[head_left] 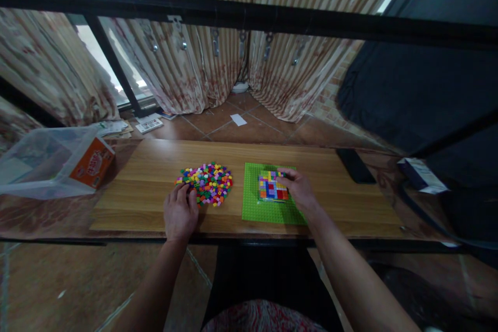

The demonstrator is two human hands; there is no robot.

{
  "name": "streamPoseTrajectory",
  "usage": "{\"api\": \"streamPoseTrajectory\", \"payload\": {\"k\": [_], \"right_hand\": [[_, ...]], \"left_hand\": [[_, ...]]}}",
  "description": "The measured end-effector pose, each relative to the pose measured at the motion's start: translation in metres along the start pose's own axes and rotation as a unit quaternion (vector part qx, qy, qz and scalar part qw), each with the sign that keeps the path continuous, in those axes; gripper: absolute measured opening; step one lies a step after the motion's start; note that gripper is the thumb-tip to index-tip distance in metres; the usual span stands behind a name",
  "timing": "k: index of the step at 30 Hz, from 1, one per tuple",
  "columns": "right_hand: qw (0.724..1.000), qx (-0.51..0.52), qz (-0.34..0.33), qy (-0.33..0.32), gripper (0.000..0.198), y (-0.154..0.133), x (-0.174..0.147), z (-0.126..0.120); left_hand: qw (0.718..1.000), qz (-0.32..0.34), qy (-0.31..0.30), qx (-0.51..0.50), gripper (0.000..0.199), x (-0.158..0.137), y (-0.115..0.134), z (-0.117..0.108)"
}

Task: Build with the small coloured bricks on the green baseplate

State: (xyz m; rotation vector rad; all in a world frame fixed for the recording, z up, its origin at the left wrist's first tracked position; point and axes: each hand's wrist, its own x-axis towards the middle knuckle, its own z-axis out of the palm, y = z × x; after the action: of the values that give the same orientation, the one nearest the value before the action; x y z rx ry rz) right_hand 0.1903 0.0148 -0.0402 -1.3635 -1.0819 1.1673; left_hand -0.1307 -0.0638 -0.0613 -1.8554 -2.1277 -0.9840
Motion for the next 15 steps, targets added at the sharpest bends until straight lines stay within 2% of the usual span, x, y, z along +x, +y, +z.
{"api": "streamPoseTrajectory", "payload": {"k": [8,10,15], "right_hand": [[0.999,0.033,0.011,-0.024,0.041,-0.002,-0.002,0.0],[0.998,0.058,-0.003,-0.021,0.043,-0.003,-0.004,-0.003],[0.991,0.091,-0.047,0.086,0.033,-0.013,-0.013,-0.015]], "left_hand": [[1.0,0.004,0.007,0.004,0.038,-0.001,-0.003,0.002],[1.0,0.005,0.006,0.001,0.038,-0.001,-0.003,0.002],[1.0,-0.007,0.003,-0.001,0.038,-0.001,0.0,0.001]]}}
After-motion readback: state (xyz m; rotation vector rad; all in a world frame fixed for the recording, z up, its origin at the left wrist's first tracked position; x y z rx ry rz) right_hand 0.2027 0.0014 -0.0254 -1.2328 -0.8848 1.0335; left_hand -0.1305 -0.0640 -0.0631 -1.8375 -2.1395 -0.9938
